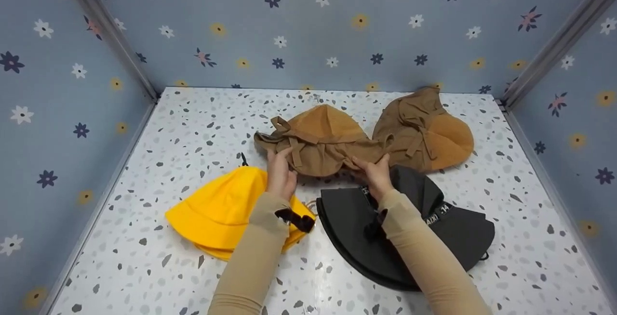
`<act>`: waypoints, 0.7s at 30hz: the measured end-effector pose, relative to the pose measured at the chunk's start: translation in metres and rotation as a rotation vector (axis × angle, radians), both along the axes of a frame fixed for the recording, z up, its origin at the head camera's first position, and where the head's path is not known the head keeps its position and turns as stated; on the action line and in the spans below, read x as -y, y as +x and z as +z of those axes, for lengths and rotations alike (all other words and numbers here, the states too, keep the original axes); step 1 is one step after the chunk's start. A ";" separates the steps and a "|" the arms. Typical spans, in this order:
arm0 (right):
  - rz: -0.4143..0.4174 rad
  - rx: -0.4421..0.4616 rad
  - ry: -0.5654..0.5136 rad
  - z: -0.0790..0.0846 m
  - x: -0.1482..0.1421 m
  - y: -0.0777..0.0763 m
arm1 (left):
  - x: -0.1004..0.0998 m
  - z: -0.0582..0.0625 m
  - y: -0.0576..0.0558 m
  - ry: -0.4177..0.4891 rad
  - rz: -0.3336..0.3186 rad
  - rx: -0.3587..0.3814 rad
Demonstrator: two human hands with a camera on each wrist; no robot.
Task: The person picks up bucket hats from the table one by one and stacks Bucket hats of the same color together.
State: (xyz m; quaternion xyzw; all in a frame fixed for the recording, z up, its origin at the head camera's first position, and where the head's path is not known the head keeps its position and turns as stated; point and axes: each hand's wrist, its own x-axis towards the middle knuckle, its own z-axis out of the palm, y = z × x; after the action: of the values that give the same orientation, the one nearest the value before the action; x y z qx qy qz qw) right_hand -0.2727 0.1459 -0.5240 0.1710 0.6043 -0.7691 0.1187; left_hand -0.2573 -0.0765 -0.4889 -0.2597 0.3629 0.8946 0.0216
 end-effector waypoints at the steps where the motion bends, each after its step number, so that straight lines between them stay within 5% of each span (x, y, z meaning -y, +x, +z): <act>1: -0.005 -0.010 0.001 -0.002 0.000 0.000 | 0.000 0.000 0.000 -0.007 -0.002 0.000; 13: -0.011 -0.105 0.043 -0.008 0.002 0.003 | 0.003 -0.007 -0.002 -0.059 -0.030 0.017; 21: -0.060 -0.074 0.092 0.004 0.001 0.008 | 0.006 -0.009 -0.003 -0.067 0.041 0.031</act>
State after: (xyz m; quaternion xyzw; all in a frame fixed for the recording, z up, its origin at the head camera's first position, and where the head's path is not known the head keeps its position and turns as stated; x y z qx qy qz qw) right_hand -0.2643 0.1450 -0.5199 0.1657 0.6376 -0.7495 0.0651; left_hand -0.2601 -0.0824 -0.4979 -0.2817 0.3867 0.8781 0.0003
